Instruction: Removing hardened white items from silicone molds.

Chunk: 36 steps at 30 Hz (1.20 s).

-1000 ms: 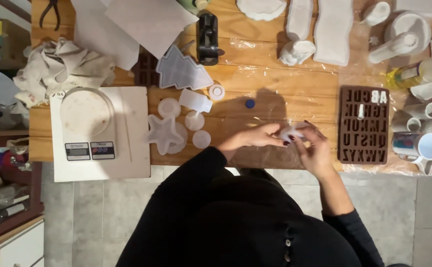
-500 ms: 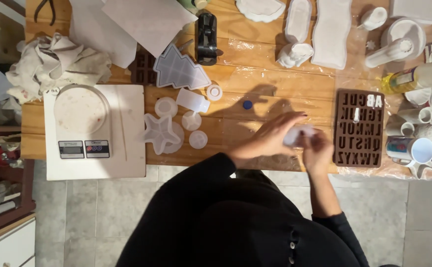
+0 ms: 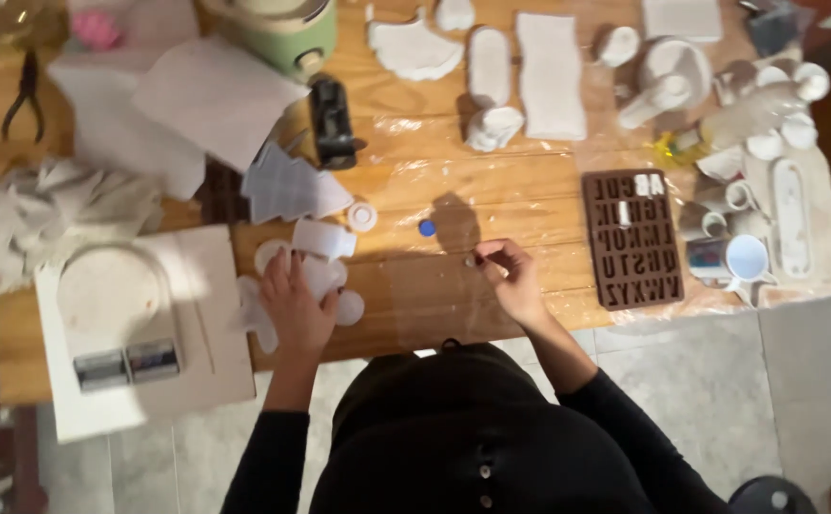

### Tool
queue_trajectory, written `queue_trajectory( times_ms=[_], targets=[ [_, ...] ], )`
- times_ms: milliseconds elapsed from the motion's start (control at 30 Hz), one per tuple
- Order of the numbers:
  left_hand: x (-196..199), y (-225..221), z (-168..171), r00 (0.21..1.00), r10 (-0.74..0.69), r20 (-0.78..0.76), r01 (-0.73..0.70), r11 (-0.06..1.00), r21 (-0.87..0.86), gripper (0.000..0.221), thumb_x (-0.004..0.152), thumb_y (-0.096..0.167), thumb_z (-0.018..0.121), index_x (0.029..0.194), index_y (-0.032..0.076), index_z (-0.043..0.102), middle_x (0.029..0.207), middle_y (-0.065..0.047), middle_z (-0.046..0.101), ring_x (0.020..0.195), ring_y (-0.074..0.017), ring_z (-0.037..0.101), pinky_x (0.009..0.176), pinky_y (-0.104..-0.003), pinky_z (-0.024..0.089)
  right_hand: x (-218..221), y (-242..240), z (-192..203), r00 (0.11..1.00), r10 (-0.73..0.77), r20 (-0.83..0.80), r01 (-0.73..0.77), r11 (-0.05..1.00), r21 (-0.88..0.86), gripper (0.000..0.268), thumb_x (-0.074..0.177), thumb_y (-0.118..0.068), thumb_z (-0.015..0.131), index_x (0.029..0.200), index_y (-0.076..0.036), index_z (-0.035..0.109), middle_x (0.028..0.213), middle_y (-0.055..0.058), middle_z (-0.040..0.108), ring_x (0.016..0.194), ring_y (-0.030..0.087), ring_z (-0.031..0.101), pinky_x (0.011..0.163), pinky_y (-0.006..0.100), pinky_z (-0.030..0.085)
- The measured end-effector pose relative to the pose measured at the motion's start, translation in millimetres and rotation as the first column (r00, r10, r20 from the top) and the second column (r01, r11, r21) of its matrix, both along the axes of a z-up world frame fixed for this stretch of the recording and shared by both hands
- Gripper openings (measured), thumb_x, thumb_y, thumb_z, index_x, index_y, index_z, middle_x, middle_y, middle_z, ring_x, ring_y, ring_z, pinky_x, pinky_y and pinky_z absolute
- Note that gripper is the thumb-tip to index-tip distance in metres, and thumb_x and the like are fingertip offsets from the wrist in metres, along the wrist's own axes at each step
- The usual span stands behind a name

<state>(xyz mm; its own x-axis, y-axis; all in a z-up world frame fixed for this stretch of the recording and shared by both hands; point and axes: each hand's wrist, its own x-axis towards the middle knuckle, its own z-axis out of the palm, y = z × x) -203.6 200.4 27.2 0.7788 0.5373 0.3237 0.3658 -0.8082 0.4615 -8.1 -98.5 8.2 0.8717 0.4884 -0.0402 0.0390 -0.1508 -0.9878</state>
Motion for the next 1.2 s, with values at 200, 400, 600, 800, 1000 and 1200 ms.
queue_trajectory(
  times_ms=[200, 400, 600, 800, 1000, 1200],
  targets=[
    [77.3, -13.8, 44.5, 0.964, -0.209, 0.164, 0.224, 0.971, -0.079, 0.077, 0.073, 0.024, 0.086, 0.138, 0.002, 0.05, 0.147, -0.022, 0.044, 0.138, -0.0449, 0.04, 0.114, -0.058, 0.033, -8.1, -7.8, 16.5, 0.994, -0.068, 0.083, 0.07, 0.997, -0.018, 0.019, 0.092, 0.009, 0.063, 0.109, 0.003, 0.067, 0.108, 0.007, 0.071, 0.104, 0.015, 0.07, 0.096, 0.029, 0.056],
    [223.8, -20.2, 39.8, 0.858, -0.434, 0.275, 0.461, 0.886, -0.042, 0.06, 0.079, 0.016, 0.083, 0.131, 0.002, 0.056, 0.14, -0.021, 0.052, 0.128, -0.043, 0.05, 0.108, -0.055, 0.039, -19.0, -44.5, 16.7, 0.983, -0.181, 0.042, 0.184, 0.977, -0.111, 0.017, 0.09, 0.009, 0.067, 0.106, 0.002, 0.069, 0.103, 0.007, 0.073, 0.098, 0.015, 0.071, 0.091, 0.029, 0.057],
    [303.1, -43.0, 6.7, 0.817, -0.495, 0.296, 0.565, 0.79, -0.237, 0.041, 0.083, 0.01, 0.078, 0.121, 0.002, 0.062, 0.116, -0.021, 0.067, 0.108, -0.0429, 0.063, 0.092, -0.047, 0.052, -0.8, -103.8, -17.6, 0.964, -0.249, -0.09, 0.237, 0.964, -0.123, 0.02, 0.089, 0.007, 0.066, 0.108, 0.001, 0.067, 0.1, 0.005, 0.073, 0.097, 0.014, 0.074, 0.09, 0.029, 0.058],
    [234.8, -92.9, -2.7, 0.882, -0.332, 0.335, 0.465, 0.734, -0.495, 0.032, 0.087, 0.011, 0.072, 0.118, 0.006, 0.064, 0.112, -0.014, 0.075, 0.108, -0.0294, 0.073, 0.092, -0.038, 0.057, 135.3, -86.9, -2.3, 0.971, -0.175, 0.161, 0.176, 0.984, 0.008, 0.019, 0.089, 0.008, 0.066, 0.106, 0.001, 0.064, 0.105, 0.002, 0.068, 0.101, 0.011, 0.067, 0.093, 0.027, 0.056],
    [123.1, -147.0, -35.6, 0.895, -0.411, 0.173, 0.396, 0.553, -0.733, 0.029, 0.082, 0.006, 0.069, 0.111, 0.006, 0.067, 0.108, -0.015, 0.074, 0.107, -0.0298, 0.071, 0.094, -0.039, 0.056, 317.6, 68.7, 20.0, 0.906, 0.107, 0.409, -0.093, 0.994, -0.055, 0.033, 0.088, 0.004, 0.071, 0.119, -0.001, 0.06, 0.096, 0.001, 0.065, 0.092, 0.008, 0.066, 0.082, 0.024, 0.058],
    [27.3, -162.7, -282.5, 0.903, -0.399, 0.157, 0.259, 0.214, -0.942, 0.051, 0.083, 0.014, 0.081, 0.131, 0.015, 0.063, 0.114, -0.007, 0.076, 0.1, -0.0205, 0.075, 0.088, -0.035, 0.059, 440.5, 205.2, -25.1, 0.661, 0.509, 0.552, -0.118, 0.796, -0.593, 0.075, 0.077, -0.015, 0.085, 0.14, -0.007, 0.045, 0.131, 0.017, 0.063, 0.125, 0.04, 0.059, 0.1, 0.045, 0.047]
  ],
)
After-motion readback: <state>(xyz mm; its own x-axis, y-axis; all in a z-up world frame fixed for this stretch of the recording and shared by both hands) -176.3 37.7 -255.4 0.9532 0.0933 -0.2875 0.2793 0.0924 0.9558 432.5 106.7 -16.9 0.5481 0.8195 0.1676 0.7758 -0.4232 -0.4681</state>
